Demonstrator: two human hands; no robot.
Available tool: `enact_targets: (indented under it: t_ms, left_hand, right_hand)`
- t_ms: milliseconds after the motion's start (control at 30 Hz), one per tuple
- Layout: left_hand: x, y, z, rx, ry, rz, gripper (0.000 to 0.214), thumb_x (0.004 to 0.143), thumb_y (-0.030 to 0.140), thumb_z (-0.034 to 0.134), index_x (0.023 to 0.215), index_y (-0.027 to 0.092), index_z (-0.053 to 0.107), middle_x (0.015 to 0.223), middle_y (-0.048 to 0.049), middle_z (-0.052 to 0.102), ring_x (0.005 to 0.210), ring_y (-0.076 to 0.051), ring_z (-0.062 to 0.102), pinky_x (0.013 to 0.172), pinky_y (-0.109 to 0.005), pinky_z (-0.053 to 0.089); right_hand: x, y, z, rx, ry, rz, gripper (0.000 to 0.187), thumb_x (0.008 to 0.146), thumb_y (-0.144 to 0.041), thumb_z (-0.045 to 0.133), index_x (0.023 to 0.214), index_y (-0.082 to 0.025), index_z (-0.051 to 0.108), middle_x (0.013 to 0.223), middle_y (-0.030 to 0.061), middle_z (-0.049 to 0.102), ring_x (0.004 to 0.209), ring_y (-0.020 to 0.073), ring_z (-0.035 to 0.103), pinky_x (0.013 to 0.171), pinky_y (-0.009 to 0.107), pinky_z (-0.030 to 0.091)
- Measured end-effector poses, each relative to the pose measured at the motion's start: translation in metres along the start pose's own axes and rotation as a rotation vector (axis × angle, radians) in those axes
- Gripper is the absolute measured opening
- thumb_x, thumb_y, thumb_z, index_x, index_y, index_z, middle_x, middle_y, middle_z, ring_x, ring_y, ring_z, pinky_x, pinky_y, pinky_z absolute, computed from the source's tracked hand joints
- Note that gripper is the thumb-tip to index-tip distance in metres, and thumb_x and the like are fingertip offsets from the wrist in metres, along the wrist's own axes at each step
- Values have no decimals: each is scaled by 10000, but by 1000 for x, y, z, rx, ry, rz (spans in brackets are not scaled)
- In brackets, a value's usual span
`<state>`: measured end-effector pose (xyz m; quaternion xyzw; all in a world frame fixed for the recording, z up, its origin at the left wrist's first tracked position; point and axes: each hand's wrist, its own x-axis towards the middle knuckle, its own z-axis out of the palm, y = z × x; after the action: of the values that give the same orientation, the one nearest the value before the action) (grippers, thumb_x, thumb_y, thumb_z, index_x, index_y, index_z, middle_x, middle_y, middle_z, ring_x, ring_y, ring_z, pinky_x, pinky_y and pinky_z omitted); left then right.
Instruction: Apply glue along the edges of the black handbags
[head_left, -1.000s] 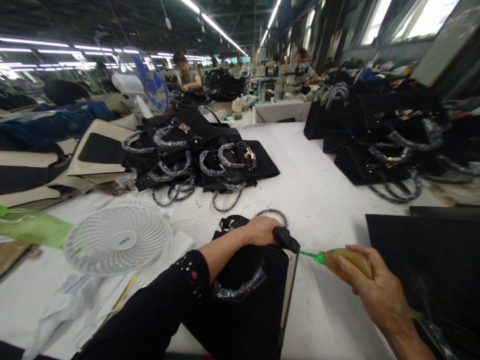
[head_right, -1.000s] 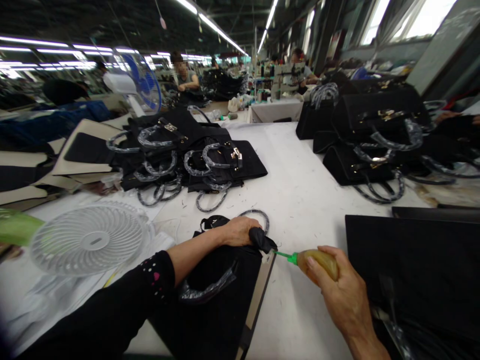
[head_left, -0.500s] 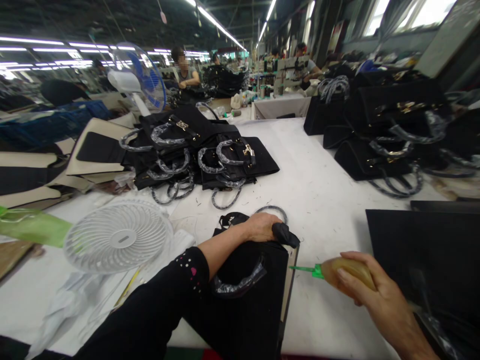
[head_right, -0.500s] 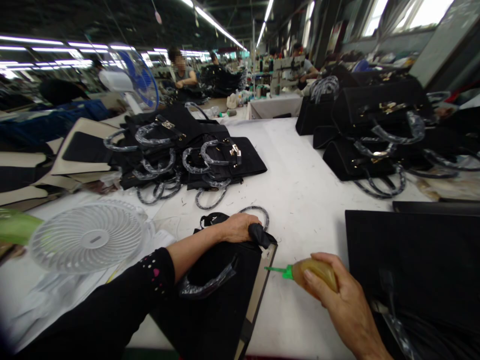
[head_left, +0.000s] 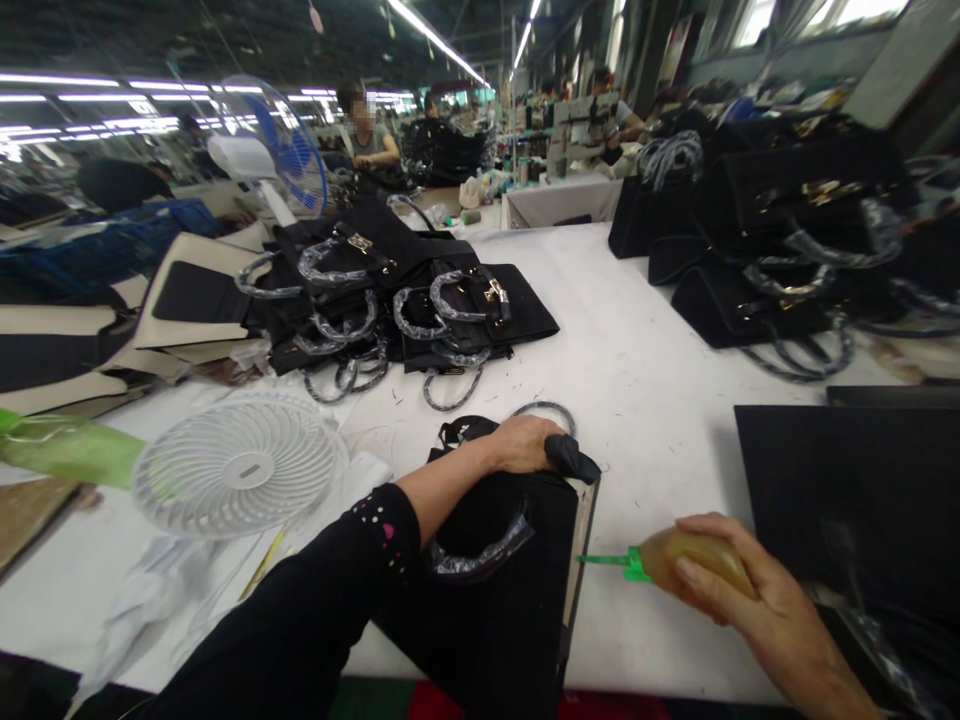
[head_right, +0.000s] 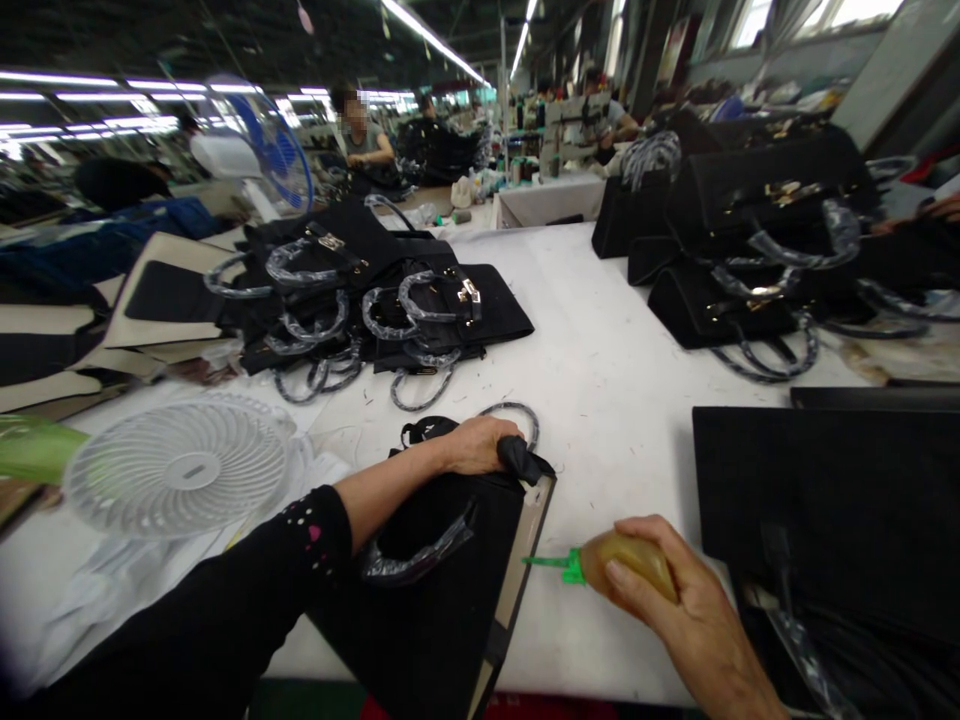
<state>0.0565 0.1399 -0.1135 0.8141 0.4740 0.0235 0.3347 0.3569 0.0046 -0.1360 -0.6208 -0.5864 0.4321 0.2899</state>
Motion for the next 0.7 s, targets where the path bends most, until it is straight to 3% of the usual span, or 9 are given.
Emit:
enact_targets:
  t_ms: [67,167,333,467,533,633,700]
  left_hand:
    - [0,-1,1,-10,7,1,186,783,379,698,836,201,695,751,18,649,741,-164,603,622,-235,371]
    - [1,-1,1,-19,12,-2,171,779,356,696,830,193,695,726,18,638,728,-165,604,616,-236,373]
    - [0,1,2,-33,23,-3,156,772,336,702,820,188,694,706,31,628,733,-158,603,618,-229,374]
    - [-1,2,2,-49,35,-11,144,762,306,718,830,180,701,686,43,622,720,-146,596,628,-219,382]
    - [-2,2,2,-51,41,-15,142,759,294,722,838,178,704,701,42,630,731,-147,599,638,-220,384]
    - [-1,2,2,-58,42,-9,154,758,311,729,843,185,706,714,46,634,748,-148,609,645,-223,381]
    - [-1,1,2,-67,40,-2,175,764,342,727,837,185,705,698,49,626,738,-148,611,640,-226,378]
  right_hand:
    - [-7,-1,2,3,27,-41,442,802,-620,672,1070,-268,657,1007,28,709,871,236,684,730,290,577]
    - [-18,-3,5,-8,187,-86,403,810,-587,675,1073,-282,658,1049,13,697,893,225,677,767,281,572]
    - [-26,-7,8,1,41,-164,298,818,-518,687,1024,-303,683,1031,0,700,903,223,694,722,251,583]
    - [-27,-7,10,22,211,-199,294,804,-498,701,1013,-293,680,1029,3,696,872,215,694,753,266,587]
    - [-29,-6,11,11,165,-203,285,814,-495,695,1010,-289,675,1015,5,694,870,215,692,736,262,584]
    - [-36,-3,14,2,-33,-233,249,840,-477,683,1011,-297,671,994,2,691,862,212,690,707,253,579]
    - [-41,1,17,23,-16,-259,243,852,-454,681,1043,-305,662,1043,7,683,898,215,689,732,258,583]
